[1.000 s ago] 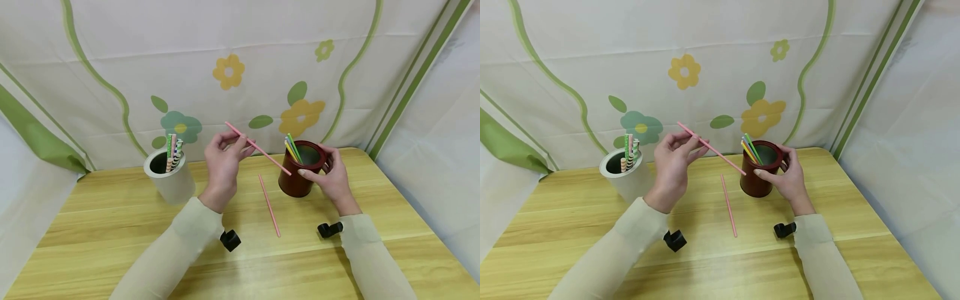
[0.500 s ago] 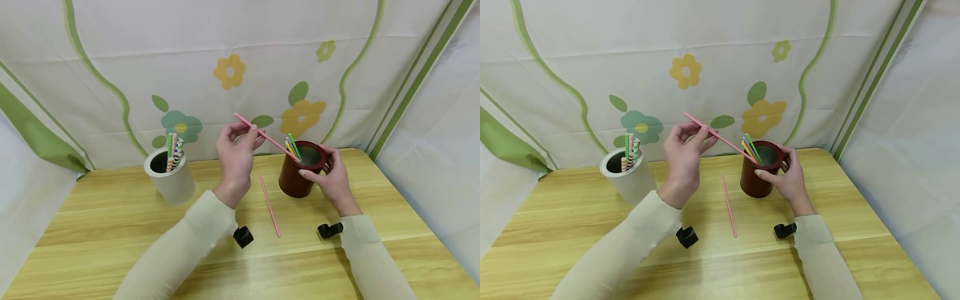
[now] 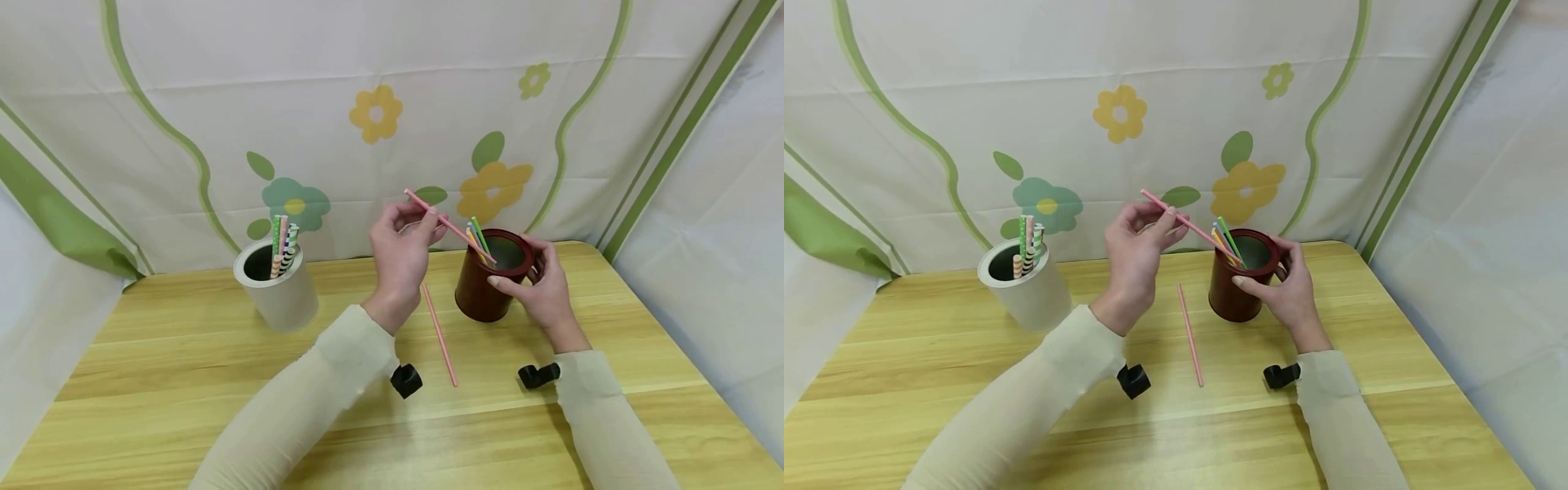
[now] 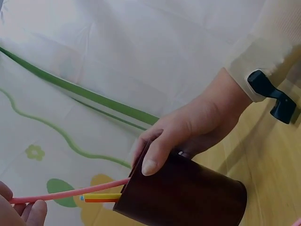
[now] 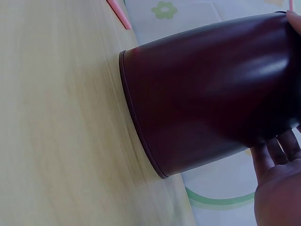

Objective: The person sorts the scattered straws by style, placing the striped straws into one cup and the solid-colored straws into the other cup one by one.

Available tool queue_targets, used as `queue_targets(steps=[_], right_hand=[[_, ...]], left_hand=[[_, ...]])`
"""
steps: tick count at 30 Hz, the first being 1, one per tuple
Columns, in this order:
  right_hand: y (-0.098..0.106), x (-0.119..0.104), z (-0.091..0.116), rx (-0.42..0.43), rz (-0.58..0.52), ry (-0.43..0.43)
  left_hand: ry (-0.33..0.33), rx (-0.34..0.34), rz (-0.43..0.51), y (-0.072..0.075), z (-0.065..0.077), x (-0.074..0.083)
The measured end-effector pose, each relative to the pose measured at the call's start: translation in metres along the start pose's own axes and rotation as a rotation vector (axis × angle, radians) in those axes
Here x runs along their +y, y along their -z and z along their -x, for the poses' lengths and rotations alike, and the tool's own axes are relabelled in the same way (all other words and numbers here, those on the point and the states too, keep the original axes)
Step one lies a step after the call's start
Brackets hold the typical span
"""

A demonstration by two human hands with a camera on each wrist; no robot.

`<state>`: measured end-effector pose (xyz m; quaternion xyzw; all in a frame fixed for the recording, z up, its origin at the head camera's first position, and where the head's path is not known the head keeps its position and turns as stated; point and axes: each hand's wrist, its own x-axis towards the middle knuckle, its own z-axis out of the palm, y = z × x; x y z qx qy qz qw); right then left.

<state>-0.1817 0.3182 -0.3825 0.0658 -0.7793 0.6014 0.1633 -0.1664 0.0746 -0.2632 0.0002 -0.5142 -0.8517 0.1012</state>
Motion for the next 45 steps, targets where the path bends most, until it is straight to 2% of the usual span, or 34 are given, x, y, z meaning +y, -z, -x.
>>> queue_targets(steps=[7,12,17,26,37,45], right_hand=[[-0.002,0.001,-0.001,0.005,-0.020,0.010],[-0.003,0.002,-0.001,0.003,-0.031,0.024],[-0.003,0.001,-0.001,-0.001,-0.026,0.018],[-0.002,0.000,0.000,-0.004,-0.017,0.005],[-0.001,0.000,0.001,-0.003,-0.016,0.014],[-0.001,0.001,0.001,0.000,-0.022,0.008]], left_hand=[[0.064,-0.047,-0.133,0.004,-0.003,-0.002],[0.153,-0.093,-0.249,0.006,-0.004,0.001],[0.248,-0.164,-0.354,0.006,-0.008,0.004],[0.345,-0.296,-0.474,0.006,-0.018,0.007],[0.361,-0.388,-0.592,-0.001,-0.028,0.004],[0.370,-0.377,-0.606,-0.008,-0.028,-0.001]])
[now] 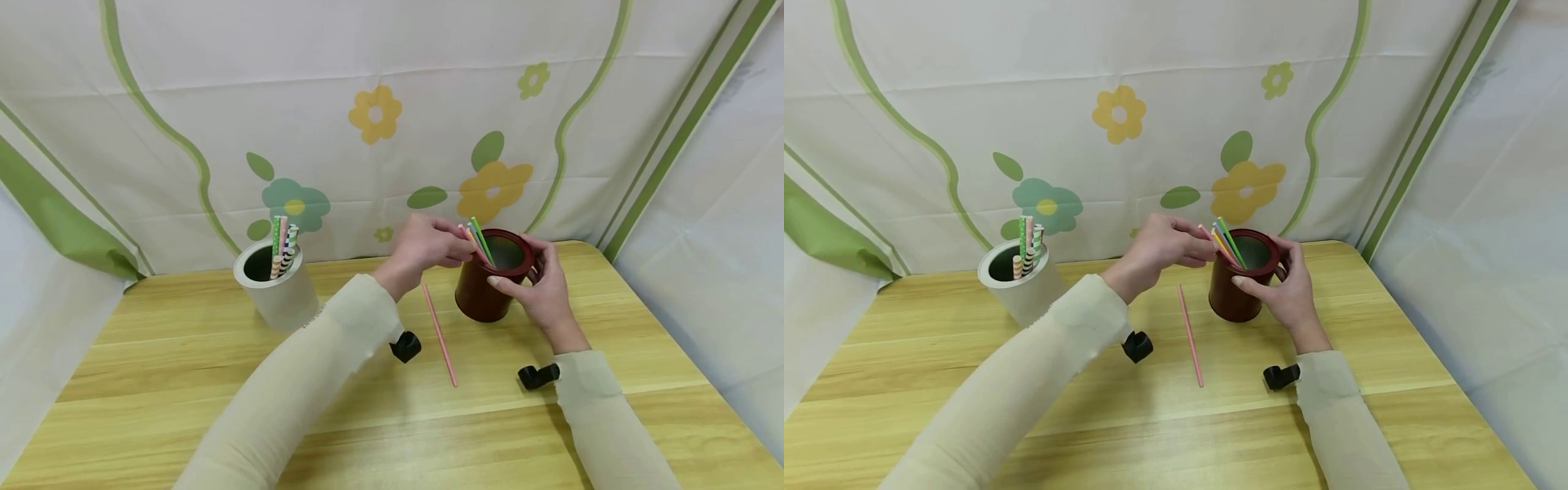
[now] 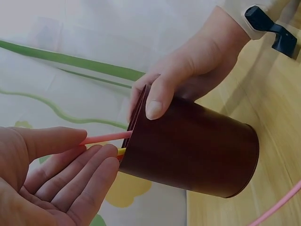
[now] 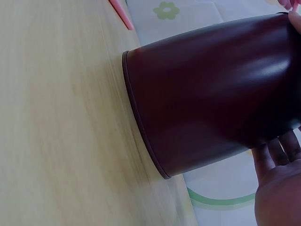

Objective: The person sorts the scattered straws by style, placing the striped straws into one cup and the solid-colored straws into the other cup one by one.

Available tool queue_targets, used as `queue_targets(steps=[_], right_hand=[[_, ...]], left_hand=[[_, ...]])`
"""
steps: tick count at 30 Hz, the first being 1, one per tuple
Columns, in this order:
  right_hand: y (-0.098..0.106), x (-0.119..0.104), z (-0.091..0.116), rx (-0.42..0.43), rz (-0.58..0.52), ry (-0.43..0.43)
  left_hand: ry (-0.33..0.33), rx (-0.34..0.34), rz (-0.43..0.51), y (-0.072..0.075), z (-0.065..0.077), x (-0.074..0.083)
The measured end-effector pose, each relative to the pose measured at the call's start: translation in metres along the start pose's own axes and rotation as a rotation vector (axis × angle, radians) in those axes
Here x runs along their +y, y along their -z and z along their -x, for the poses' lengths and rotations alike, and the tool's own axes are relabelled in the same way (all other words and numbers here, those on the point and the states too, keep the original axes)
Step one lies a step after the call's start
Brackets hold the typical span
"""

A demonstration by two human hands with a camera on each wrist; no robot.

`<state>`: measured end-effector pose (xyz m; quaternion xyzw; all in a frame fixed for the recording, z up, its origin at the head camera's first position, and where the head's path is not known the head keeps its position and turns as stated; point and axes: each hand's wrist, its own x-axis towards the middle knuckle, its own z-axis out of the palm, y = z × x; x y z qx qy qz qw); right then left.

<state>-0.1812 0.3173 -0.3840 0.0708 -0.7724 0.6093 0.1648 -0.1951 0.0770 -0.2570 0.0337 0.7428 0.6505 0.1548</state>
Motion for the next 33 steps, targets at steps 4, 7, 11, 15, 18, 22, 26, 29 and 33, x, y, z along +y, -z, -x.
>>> queue_targets(steps=[4,7,11,15,18,22,26,29,33], right_hand=[[-0.001,-0.001,0.001,-0.001,-0.002,-0.008],[-0.001,-0.001,0.001,-0.003,-0.001,-0.009],[-0.001,0.000,0.000,-0.003,-0.006,-0.009],[-0.001,0.000,0.000,-0.003,-0.002,-0.010],[0.000,0.000,0.000,-0.004,0.004,-0.011],[0.000,0.001,0.000,-0.003,-0.001,-0.013],[-0.001,0.001,0.000,-0.003,-0.017,-0.012],[-0.001,0.001,-0.001,-0.003,-0.026,-0.008],[-0.002,0.000,0.000,-0.001,-0.031,-0.007]], left_hand=[[0.002,-0.025,0.013,-0.001,-0.003,-0.004],[0.001,-0.037,0.027,-0.001,-0.004,-0.007],[-0.015,-0.038,0.052,-0.002,-0.004,-0.011],[-0.025,-0.029,0.061,-0.004,-0.004,-0.012],[-0.027,-0.030,0.064,-0.005,-0.005,-0.014],[-0.012,-0.031,0.077,-0.006,-0.005,-0.015],[0.012,-0.035,0.095,-0.005,-0.005,-0.016],[0.020,-0.064,0.121,-0.003,-0.004,-0.017],[0.041,-0.111,0.161,0.002,-0.004,-0.021]])
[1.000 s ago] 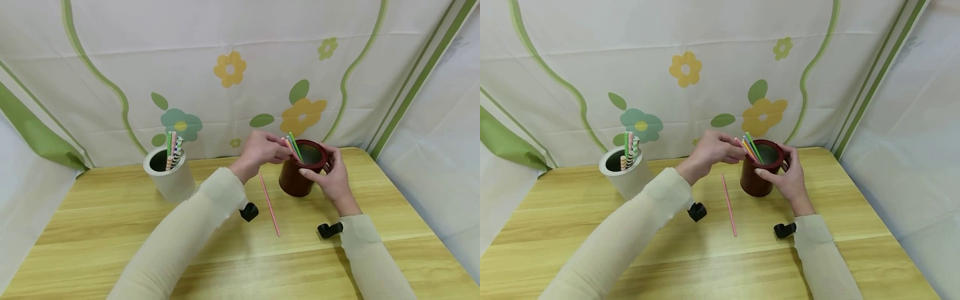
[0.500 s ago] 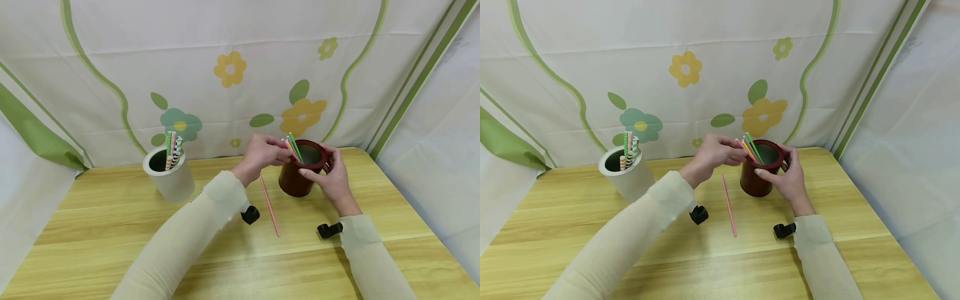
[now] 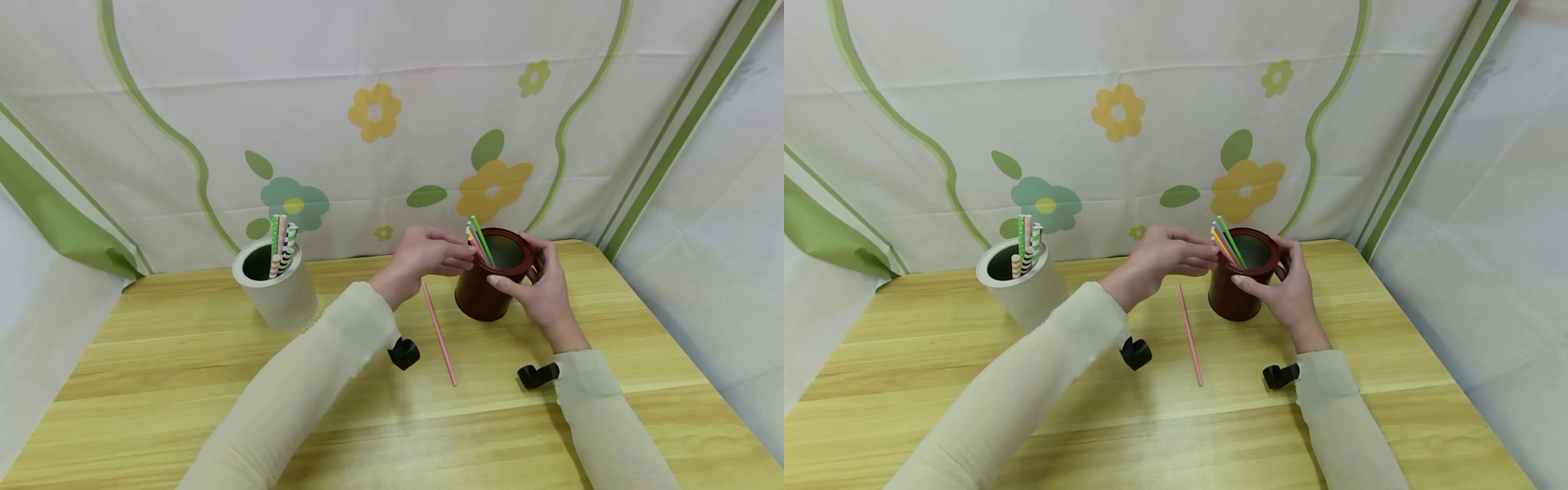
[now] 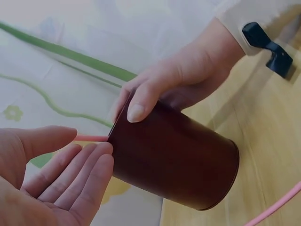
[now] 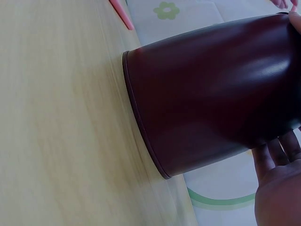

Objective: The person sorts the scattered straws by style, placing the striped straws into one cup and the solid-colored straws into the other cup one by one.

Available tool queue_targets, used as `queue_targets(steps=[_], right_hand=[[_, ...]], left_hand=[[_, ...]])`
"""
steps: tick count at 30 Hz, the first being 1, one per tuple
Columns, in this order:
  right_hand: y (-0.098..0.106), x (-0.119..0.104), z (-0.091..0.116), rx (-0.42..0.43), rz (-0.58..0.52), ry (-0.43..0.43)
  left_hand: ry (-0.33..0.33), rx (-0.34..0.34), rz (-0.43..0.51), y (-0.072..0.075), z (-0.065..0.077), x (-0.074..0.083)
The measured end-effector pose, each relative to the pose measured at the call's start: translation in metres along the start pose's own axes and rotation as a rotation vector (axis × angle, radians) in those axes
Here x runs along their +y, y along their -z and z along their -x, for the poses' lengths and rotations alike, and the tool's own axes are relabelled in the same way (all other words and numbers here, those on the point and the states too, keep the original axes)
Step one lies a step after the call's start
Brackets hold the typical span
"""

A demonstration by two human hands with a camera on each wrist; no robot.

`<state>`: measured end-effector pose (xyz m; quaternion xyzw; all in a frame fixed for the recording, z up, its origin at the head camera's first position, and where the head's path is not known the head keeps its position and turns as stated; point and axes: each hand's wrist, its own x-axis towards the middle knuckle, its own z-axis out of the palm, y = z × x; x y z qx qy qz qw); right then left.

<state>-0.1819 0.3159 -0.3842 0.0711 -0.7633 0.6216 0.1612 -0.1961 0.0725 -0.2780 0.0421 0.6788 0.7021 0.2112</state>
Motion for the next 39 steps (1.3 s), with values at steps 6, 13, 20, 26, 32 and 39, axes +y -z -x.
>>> queue_targets(steps=[6,13,20,26,32,39], right_hand=[[0.000,-0.001,0.000,0.008,0.006,0.010],[-0.001,-0.001,0.000,0.007,-0.001,0.011],[-0.001,-0.001,0.000,0.010,0.009,0.010],[0.000,0.000,0.000,0.011,0.012,0.009],[0.000,0.000,-0.001,0.009,0.011,0.010],[0.001,0.000,0.000,0.009,0.013,-0.004]], left_hand=[[0.049,-0.025,-0.004,0.012,0.000,-0.010],[0.099,-0.001,-0.063,0.028,0.002,-0.034],[0.137,0.048,-0.043,0.043,0.001,-0.067],[0.144,0.108,-0.059,0.048,-0.003,-0.090],[0.131,0.224,-0.126,0.042,-0.006,-0.103],[0.161,0.373,-0.420,0.027,-0.028,-0.118]])
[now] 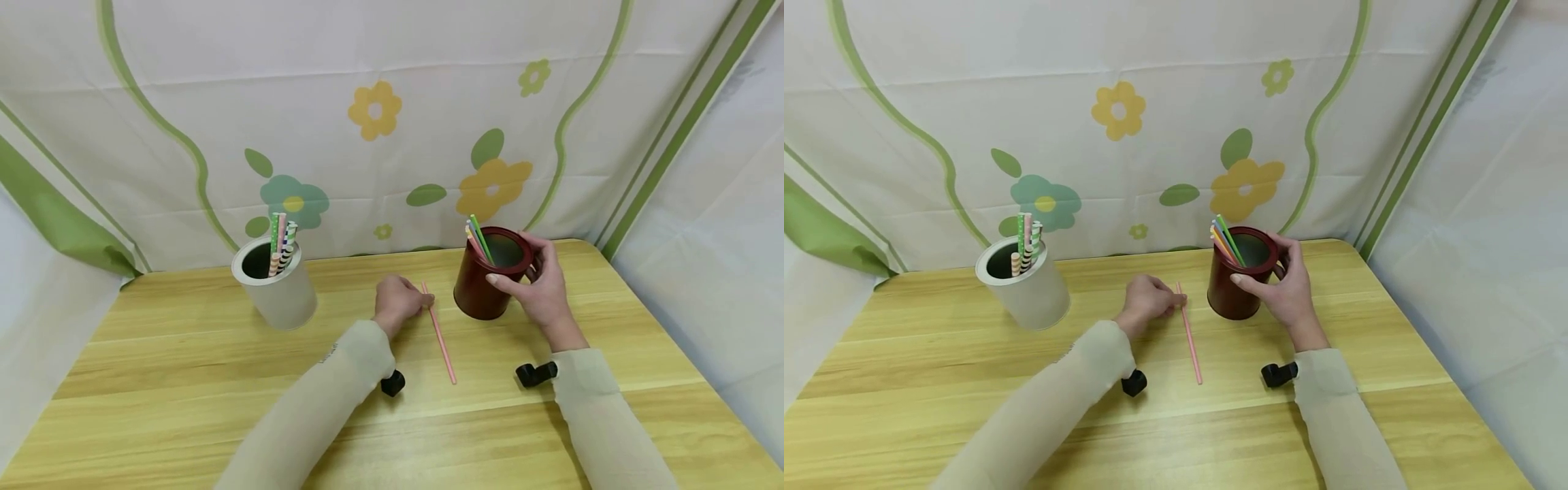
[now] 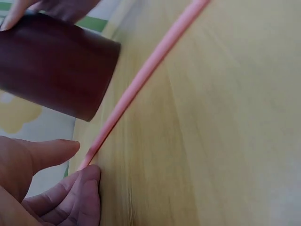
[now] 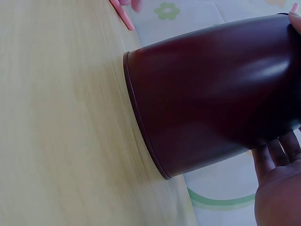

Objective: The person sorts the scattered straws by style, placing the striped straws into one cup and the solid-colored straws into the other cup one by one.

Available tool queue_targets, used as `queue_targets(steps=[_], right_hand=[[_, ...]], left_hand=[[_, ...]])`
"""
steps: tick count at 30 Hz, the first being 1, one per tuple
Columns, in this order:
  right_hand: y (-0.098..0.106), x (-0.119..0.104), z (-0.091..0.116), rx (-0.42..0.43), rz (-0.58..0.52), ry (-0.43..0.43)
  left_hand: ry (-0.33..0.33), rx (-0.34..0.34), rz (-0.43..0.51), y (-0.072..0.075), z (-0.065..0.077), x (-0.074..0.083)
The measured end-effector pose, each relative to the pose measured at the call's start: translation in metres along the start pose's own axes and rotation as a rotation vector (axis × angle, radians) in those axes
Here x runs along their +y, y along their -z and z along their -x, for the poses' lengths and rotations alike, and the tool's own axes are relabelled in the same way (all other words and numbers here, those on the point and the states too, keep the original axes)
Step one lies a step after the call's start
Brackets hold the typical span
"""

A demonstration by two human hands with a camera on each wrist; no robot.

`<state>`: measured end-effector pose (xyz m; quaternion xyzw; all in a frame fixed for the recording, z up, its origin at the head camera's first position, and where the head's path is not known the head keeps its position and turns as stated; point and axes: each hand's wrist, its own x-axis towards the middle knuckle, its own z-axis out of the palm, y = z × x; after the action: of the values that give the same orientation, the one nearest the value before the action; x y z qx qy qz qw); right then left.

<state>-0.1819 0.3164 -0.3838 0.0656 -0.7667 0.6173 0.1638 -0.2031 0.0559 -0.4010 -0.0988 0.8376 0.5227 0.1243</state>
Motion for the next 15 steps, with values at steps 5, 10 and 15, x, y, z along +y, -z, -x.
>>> queue_targets(steps=[5,10,15], right_hand=[[0.000,0.001,0.000,0.002,0.013,-0.002],[0.000,0.001,0.000,-0.003,0.021,0.007],[0.000,0.002,0.000,-0.003,0.023,0.009]], left_hand=[[0.025,0.012,-0.139,-0.014,-0.029,-0.013],[0.040,0.019,-0.227,-0.015,-0.033,-0.012],[0.046,0.042,-0.233,-0.011,-0.024,-0.004]])
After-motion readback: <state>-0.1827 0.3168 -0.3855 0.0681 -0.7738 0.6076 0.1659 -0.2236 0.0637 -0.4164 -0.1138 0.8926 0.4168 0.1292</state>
